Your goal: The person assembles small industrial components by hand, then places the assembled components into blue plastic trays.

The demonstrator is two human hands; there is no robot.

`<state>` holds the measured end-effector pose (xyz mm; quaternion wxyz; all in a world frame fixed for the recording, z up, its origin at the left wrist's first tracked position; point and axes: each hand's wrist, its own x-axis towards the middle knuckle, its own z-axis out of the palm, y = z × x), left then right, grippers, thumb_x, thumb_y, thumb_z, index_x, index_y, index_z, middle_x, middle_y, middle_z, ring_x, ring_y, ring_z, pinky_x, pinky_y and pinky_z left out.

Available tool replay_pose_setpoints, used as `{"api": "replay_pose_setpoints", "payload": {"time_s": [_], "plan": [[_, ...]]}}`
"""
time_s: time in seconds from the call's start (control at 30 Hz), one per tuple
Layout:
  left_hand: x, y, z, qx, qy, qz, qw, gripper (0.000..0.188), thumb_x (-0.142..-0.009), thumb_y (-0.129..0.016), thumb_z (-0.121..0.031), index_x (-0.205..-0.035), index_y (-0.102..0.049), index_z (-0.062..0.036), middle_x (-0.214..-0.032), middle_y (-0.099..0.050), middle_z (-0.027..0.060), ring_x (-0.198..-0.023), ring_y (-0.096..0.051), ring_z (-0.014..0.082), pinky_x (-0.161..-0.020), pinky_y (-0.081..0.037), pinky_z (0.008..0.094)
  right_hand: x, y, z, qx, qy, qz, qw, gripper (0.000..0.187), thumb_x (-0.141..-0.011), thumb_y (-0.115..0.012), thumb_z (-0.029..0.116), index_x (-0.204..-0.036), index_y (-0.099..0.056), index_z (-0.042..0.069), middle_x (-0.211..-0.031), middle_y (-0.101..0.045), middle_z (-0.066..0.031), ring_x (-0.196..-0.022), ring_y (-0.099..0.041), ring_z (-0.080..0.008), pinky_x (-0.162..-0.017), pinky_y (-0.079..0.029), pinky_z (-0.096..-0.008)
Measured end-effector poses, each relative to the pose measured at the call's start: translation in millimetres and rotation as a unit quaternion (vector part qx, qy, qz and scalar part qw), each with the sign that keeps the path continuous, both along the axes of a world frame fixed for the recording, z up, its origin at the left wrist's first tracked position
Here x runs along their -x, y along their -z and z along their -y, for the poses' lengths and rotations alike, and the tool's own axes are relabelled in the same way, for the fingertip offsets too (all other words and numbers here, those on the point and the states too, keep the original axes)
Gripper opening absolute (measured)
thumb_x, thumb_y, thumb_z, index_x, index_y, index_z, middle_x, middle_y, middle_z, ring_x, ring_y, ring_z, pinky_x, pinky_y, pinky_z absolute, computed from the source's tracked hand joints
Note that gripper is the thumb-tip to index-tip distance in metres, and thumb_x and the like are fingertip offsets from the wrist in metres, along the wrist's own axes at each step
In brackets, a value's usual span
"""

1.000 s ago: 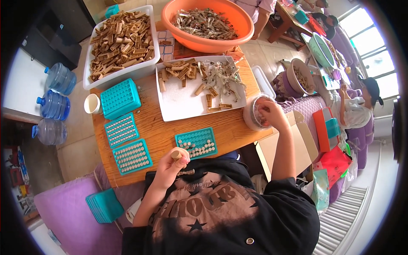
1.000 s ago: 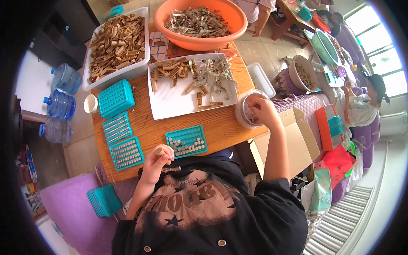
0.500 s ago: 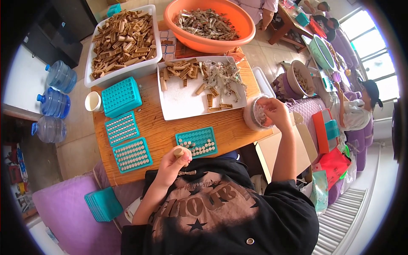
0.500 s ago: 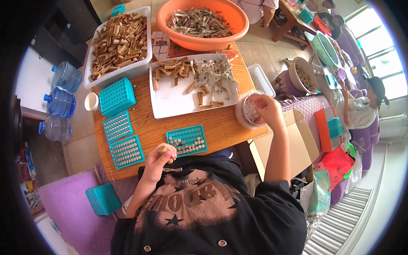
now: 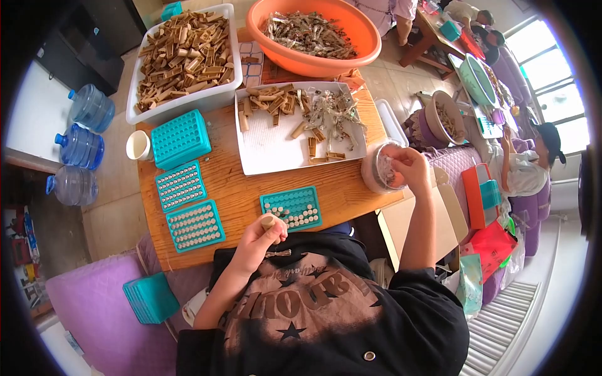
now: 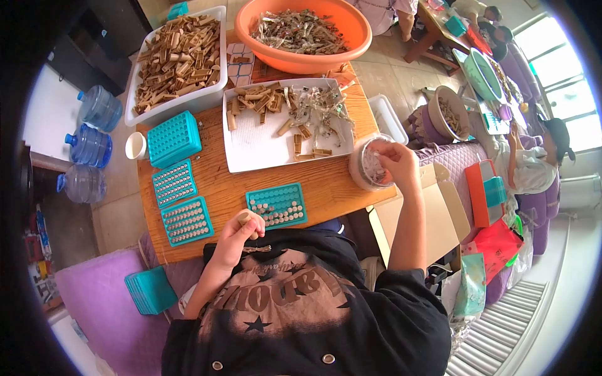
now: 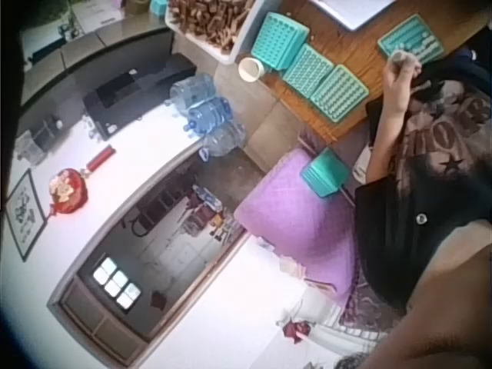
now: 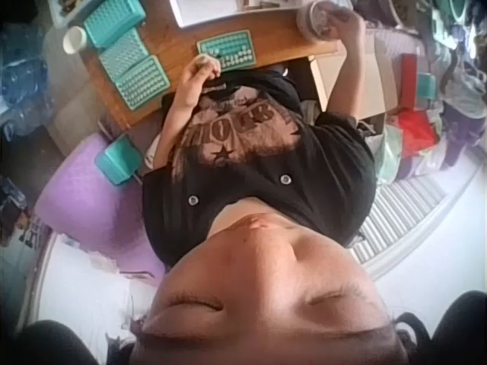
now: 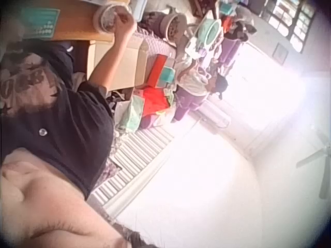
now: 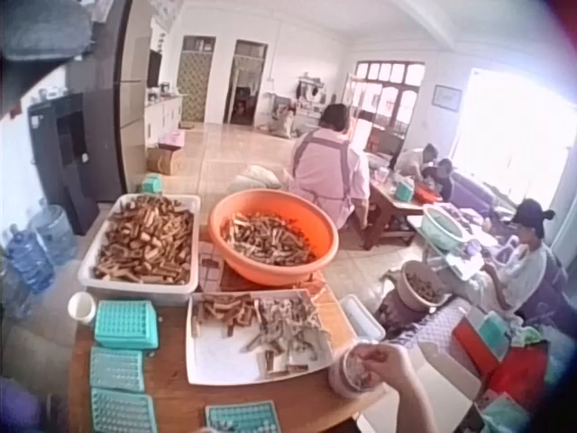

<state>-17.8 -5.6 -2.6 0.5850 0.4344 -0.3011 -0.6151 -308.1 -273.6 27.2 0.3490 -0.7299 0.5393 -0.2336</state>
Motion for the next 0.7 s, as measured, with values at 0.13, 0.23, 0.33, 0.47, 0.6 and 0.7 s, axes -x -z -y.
{"api": "replay_pose_setpoints", "payload": {"time_s": [0.13,0.23,0.33,0.47,0.6,0.7], "plan": [[2,4,1,-0.011,-0.006,-0.074,0.997,0.021,-0.094,-0.052,-0.027,-0.091,-0.052,-0.0058,-0.078,-0.05,-0.0003,-0.07,-0.046,0.0077,-0.065,-0.04,0.0229,-16,-11,-13,0.003,0.033,0.054,0.998,0.013,-0.074,-0.064,-0.004,-0.087,-0.063,-0.002,-0.077,-0.064,-0.0036,-0.072,-0.061,-0.0095,-0.067,-0.049,-0.0237],[5,1,4,-0.036,-0.021,-0.147,0.988,0.018,-0.093,-0.054,-0.023,-0.096,-0.05,-0.0055,-0.075,-0.048,-0.001,-0.067,-0.047,0.0074,-0.061,-0.04,0.0237,-52,-20,-49,0.002,-0.047,0.187,0.981,0.014,-0.075,-0.062,-0.007,-0.088,-0.06,-0.001,-0.079,-0.061,-0.0018,-0.076,-0.06,-0.0092,-0.069,-0.049,-0.0237],[9,-7,9,-0.059,-0.044,-0.096,0.993,0.015,-0.092,-0.057,-0.017,-0.097,-0.05,-0.0053,-0.071,-0.047,-0.0013,-0.063,-0.047,0.0075,-0.059,-0.041,0.0237,-104,-29,-107,-0.092,-0.173,0.127,0.972,0.016,-0.077,-0.063,-0.007,-0.09,-0.056,0.0,-0.083,-0.059,-0.0029,-0.08,-0.06,-0.0097,-0.072,-0.049,-0.024],[12,-6,7,-0.067,-0.067,-0.018,0.995,0.013,-0.089,-0.059,-0.012,-0.098,-0.053,-0.0049,-0.071,-0.047,-0.0015,-0.058,-0.045,0.0071,-0.056,-0.041,0.0227,-140,-20,-140,-0.186,-0.272,0.142,0.934,0.018,-0.077,-0.064,-0.007,-0.091,-0.054,0.0,-0.084,-0.059,-0.003,-0.081,-0.06,-0.0103,-0.074,-0.05,-0.0238],[8,-3,0,-0.07,-0.097,-0.06,0.991,0.016,-0.091,-0.056,-0.014,-0.103,-0.051,-0.0048,-0.072,-0.048,-0.0015,-0.057,-0.044,0.0074,-0.055,-0.041,0.024,-151,-14,-142,-0.261,-0.259,0.193,0.91,0.017,-0.078,-0.063,-0.006,-0.091,-0.055,0.0,-0.085,-0.06,-0.0031,-0.082,-0.06,-0.0097,-0.074,-0.05,-0.0234],[7,-1,-2,-0.074,-0.081,-0.116,0.987,0.016,-0.093,-0.051,-0.014,-0.107,-0.048,-0.0059,-0.078,-0.048,0.0,-0.063,-0.047,0.0074,-0.059,-0.042,0.0216,-160,-15,-151,-0.192,-0.239,0.252,0.918,0.018,-0.077,-0.063,-0.007,-0.09,-0.055,0.001,-0.084,-0.061,-0.0055,-0.082,-0.062,-0.0131,-0.072,-0.05,-0.0255]]}}
